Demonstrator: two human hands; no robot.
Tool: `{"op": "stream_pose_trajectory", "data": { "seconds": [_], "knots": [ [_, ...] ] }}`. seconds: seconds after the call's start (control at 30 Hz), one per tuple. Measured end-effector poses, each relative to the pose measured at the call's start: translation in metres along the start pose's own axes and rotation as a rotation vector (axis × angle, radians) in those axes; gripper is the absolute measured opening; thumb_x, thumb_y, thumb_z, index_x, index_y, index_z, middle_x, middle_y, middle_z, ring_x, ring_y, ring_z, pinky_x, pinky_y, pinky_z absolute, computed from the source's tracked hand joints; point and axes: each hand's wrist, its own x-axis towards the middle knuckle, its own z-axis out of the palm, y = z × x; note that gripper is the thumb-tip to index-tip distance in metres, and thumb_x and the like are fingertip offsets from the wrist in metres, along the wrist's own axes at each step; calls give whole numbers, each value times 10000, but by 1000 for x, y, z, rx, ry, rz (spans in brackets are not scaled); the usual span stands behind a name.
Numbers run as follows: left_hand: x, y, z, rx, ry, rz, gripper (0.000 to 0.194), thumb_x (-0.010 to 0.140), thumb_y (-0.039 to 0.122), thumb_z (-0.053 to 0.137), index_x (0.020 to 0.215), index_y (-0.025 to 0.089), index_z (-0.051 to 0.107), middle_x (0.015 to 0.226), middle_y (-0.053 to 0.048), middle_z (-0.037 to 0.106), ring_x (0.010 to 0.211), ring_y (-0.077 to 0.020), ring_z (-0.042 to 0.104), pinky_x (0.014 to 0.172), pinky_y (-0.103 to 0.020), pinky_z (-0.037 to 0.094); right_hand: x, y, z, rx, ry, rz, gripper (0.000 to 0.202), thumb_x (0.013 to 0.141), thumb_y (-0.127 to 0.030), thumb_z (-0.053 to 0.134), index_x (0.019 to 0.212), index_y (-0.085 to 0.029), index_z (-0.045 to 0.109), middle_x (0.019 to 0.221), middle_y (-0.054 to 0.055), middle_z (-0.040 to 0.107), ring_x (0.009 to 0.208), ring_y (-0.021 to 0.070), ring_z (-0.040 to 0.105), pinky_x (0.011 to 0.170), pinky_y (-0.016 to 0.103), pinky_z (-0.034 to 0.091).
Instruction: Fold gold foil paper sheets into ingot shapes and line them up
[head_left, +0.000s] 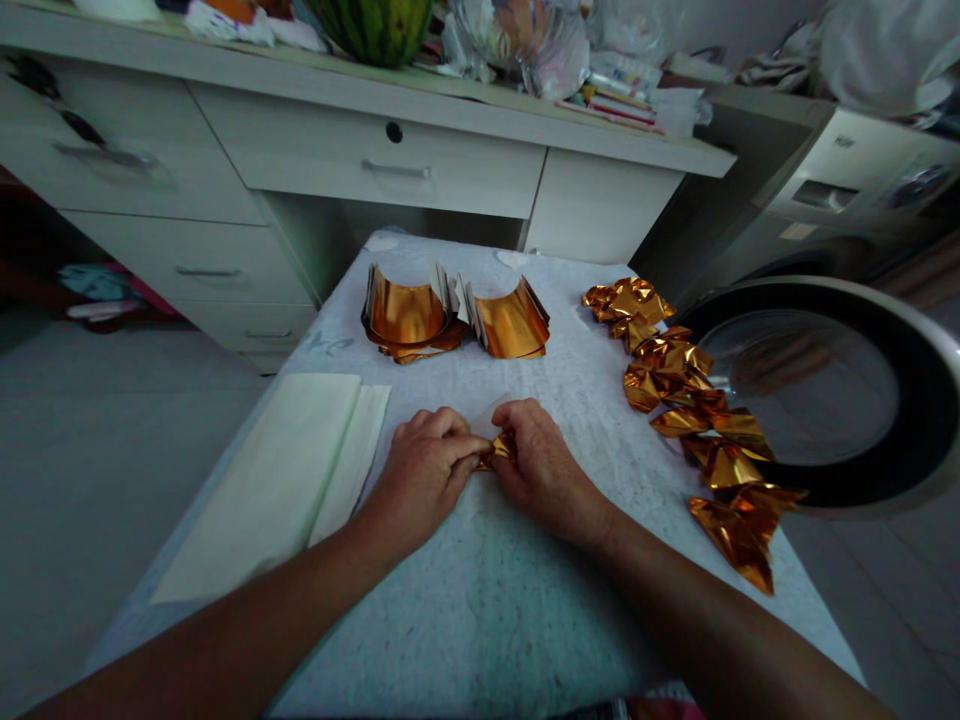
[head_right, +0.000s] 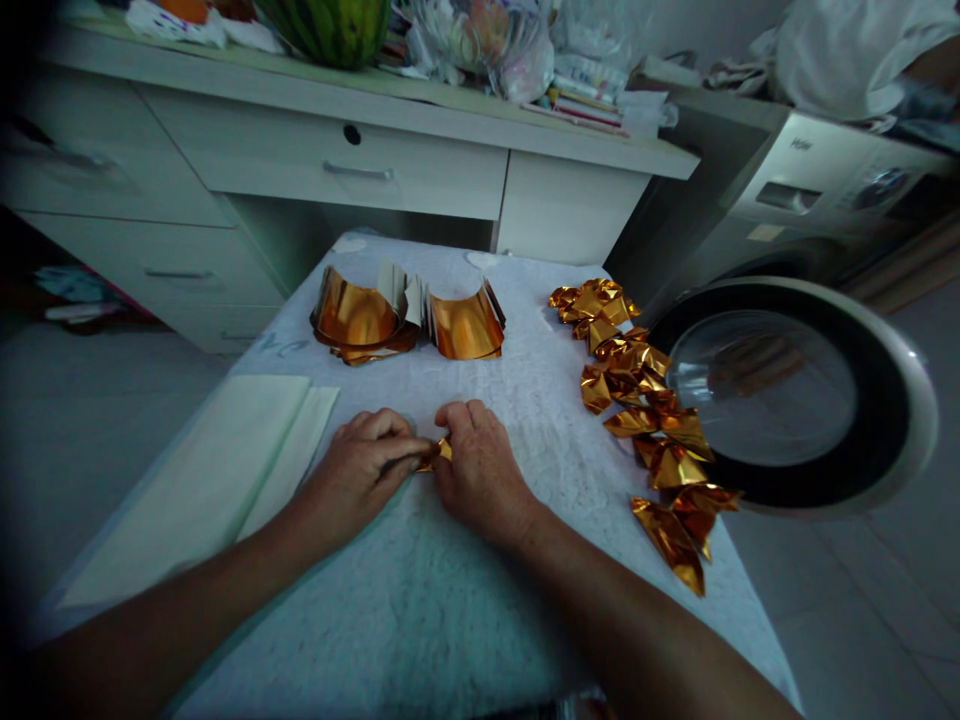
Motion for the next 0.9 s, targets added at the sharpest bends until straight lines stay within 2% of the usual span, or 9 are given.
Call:
{"op": "stream_pose_trajectory", "data": {
  "seconds": [0.2, 0.47, 0.73, 0.9],
  "knots": [
    [2, 3, -5, -19, -48, -34, 231, 892, 149, 583, 1003, 281, 737, 892, -21, 592, 883, -198, 518, 788, -356, 413, -1, -1, 4, -34, 10, 49, 294, 819, -210, 552, 1090, -169, 444, 1035, 112, 522, 954, 246, 503, 882, 451, 443],
    [4, 5, -12, -20, -103, -51, 290, 864, 107, 571, 1034, 279, 730, 932, -30, 599, 933, -214, 517, 831, -374, 420, 0, -5, 3, -72, -13, 46, 469, 802, -169, 602, 1239, -146, 434, 1097, 136, 512, 1009, 264, 494, 917, 478, 446],
    [3, 4, -12, 5, -122, -47, 291, 861, 113, 569, 1022, 293, 731, 907, -26, 597, 915, -207, 525, 820, -361, 422, 4, -6, -4, -4, -98, 86, 667, 800, -87, 626, 1406, -211, 375, 1096, 89, 478, 1016, 222, 500, 973, 449, 434],
    [3, 1, -12, 7, -132, -48, 307, 849, 121, 580, 1051, 305, 720, 906, -21, 596, 940, -216, 523, 824, -371, 419, 3, -2, -9, 71, -143, 68, 778, 807, -39, 578, 1476, -318, 297, 1086, 55, 457, 989, 197, 491, 961, 431, 452]
  ]
}}
